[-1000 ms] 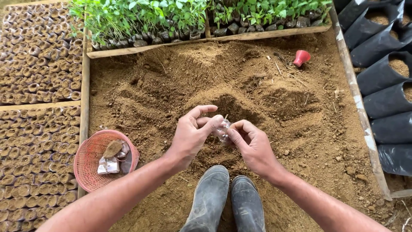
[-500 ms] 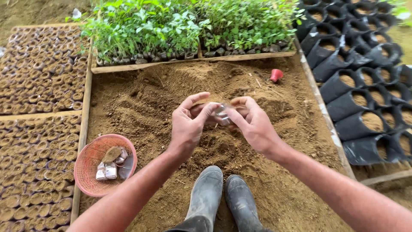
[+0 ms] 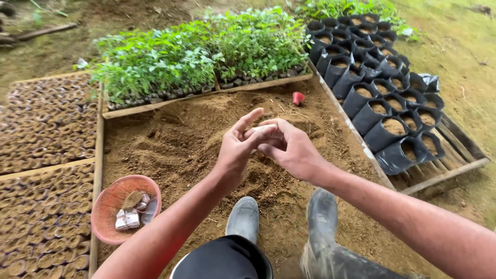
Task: The person scoops soil from a large pile and fills small plastic seedling pots by hand. They then place the filled pots into a wooden tray. The person also opens a small plastic bag containing seeds and places it into a basket.
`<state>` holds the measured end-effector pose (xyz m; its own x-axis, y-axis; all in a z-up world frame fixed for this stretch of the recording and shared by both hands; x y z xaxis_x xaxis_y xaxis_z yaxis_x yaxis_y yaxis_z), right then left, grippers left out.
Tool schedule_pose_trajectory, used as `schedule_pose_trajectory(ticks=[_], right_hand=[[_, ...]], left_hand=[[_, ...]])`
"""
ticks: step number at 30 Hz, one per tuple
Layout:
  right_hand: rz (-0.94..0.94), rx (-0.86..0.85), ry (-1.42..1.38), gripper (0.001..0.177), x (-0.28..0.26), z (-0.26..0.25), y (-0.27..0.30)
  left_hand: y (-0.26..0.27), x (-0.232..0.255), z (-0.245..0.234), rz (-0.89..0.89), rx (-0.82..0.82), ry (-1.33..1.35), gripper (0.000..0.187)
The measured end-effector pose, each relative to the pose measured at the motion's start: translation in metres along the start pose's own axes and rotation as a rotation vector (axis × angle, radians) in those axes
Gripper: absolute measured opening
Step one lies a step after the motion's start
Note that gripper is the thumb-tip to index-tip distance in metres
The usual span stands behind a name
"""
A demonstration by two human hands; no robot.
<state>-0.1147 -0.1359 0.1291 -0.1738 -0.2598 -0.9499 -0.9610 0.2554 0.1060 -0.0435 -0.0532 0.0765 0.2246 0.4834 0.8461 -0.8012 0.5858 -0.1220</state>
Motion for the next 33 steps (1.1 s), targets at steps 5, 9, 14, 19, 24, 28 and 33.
schedule_pose_trajectory(ticks=[5, 9, 14, 19, 24, 28, 33], right_hand=[[0.094, -0.167, 0.127, 0.07, -0.025, 0.011, 0.016], [0.213, -0.303, 0.429, 0.097, -0.012, 0.001, 0.002], [0.313, -0.405, 0.685, 0.096, 0.048, -0.002, -0.04], [0.333, -0.561, 0.769, 0.096, 0.164, 0.037, -0.084], [0.419, -0.481, 0.94, 0.138, 0.304, 0.09, -0.088], [0.395, -0.295, 0.861, 0.124, 0.285, 0.122, -0.085], [0.109, 0.224, 0.751, 0.088, 0.342, 0.129, -0.103]], left_hand=[[0.018, 0.039, 0.007, 0.052, 0.004, -0.162, 0.066], [0.013, 0.066, -0.001, 0.122, -0.088, -0.563, 0.067], [-0.017, 0.067, -0.042, -0.001, -0.154, -0.753, 0.071], [-0.037, 0.072, -0.066, -0.211, -0.204, -1.053, 0.075], [-0.06, 0.014, -0.118, -0.364, -0.261, -1.018, 0.076], [-0.061, -0.014, -0.143, -0.466, -0.259, -1.039, 0.077], [-0.05, -0.038, -0.164, -0.52, -0.302, -0.955, 0.068]])
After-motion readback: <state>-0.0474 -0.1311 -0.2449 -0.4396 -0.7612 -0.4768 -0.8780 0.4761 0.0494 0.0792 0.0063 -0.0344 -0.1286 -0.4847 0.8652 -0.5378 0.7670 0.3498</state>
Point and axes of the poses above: each hand's wrist, its own y-axis away from the middle knuckle, its own z-axis out of the palm, x = y × z, the point moved 8 cm from there along -y, towards the middle knuckle, and after that the axes turned 5 degrees about z, right-handed, at the moved point
